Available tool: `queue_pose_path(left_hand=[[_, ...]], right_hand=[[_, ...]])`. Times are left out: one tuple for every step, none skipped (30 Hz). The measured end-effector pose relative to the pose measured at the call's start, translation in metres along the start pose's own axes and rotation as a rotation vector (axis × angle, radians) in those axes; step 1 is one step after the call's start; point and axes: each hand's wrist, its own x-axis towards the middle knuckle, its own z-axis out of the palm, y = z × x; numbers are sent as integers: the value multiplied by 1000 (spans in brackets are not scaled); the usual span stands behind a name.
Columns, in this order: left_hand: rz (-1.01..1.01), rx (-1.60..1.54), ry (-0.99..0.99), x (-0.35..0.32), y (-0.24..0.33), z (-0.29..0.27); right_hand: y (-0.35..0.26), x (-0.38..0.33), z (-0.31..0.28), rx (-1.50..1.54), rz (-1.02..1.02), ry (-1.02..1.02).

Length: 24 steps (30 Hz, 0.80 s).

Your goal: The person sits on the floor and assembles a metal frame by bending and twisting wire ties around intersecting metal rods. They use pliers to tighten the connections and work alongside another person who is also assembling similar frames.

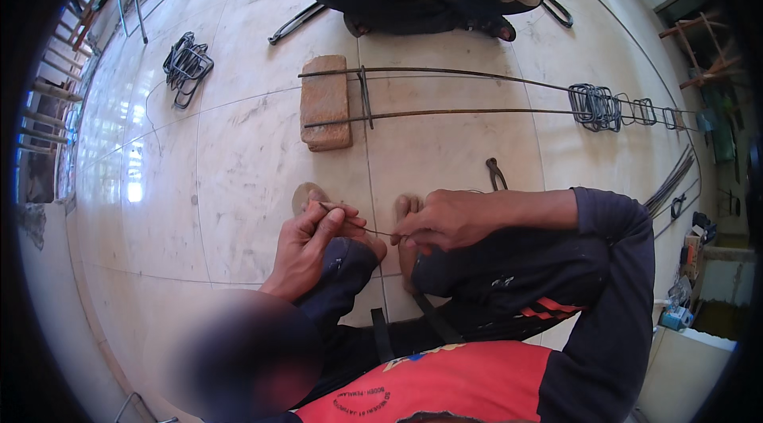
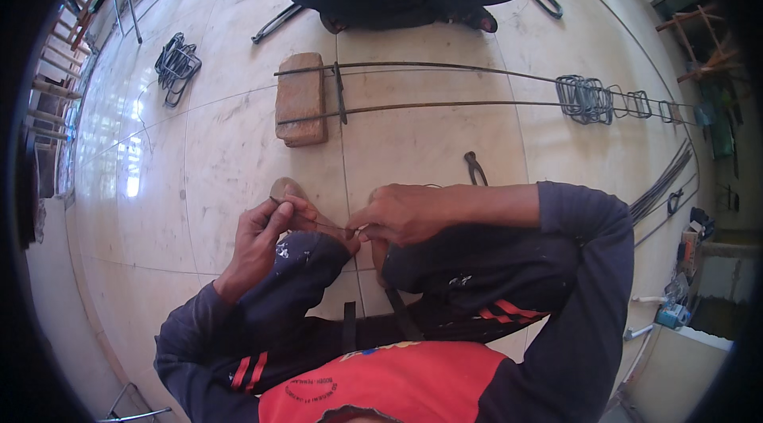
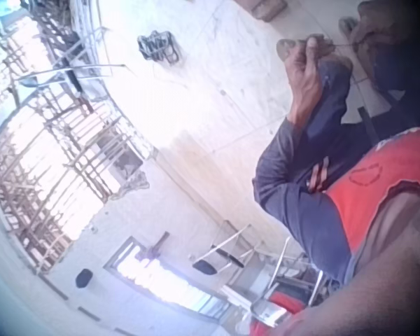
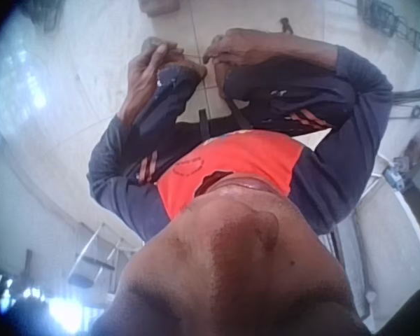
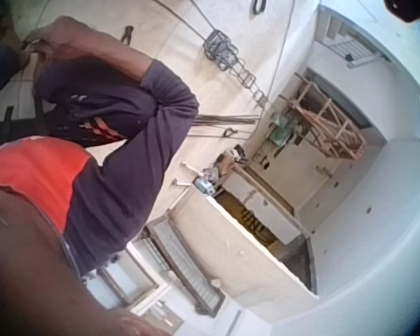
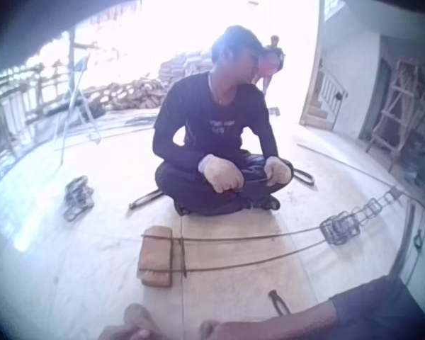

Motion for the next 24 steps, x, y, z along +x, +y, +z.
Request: queue_pose_path(left_hand=[[7,21,11,0,-1,0],[11,36,0,0,-2,0],[14,52,-14,0,-4,0],[18,68,-28,0,-5,0],[13,57,-26,0,-5,1],[9,48,-30,-1,-4,2],[5,39,-33,-2,-3,3],[27,97,-68,-2,-4,4],[51,169,-89,-2,-3,1],[75,241,-111,-3,-2,-1],[73,273,-128,-2,0,-1],[63,306,-149,-2,1,1],[53,339,-171,-1,2,2],[41,357,-187,-1,3,2],[33,374,-203,-1,5,2],[24,338,-207,0,8,5],[15,302,-211,0,12,6],[-26,281,-223,4,15,5],[-67,260,-235,12,20,3],[-108,239,-246,22,25,0],[-93,307,-254,35,28,-3],[-81,371,-267,53,30,-8],[-30,451,-279,67,32,-10],[-23,469,-306,79,31,-14]], right_hand=[[-3,0,-2,13,9,-8],[-8,1,-6,85,103,-72],[-11,2,-10,156,200,-133],[-12,3,-11,228,296,-195],[-8,3,-10,232,277,-197],[-4,2,-7,237,261,-195],[0,0,-4,242,245,-193],[2,-3,-1,186,177,-208],[6,-3,1,124,91,-222],[8,-3,3,62,5,-234],[8,-4,4,110,5,-272],[6,-4,7,164,5,-308],[3,-3,9,219,4,-343],[1,-1,8,233,-1,-383],[-8,0,2,244,-4,-422],[-12,2,-1,254,-7,-461],[-10,2,-1,299,10,-439],[-8,-1,-2,346,40,-420],[-6,-2,-3,393,69,-402],[-3,-1,-9,369,81,-356],[-1,-3,-18,349,102,-321],[5,-5,-28,335,128,-287],[6,-8,-37,288,174,-232],[10,-10,-44,252,209,-229]])
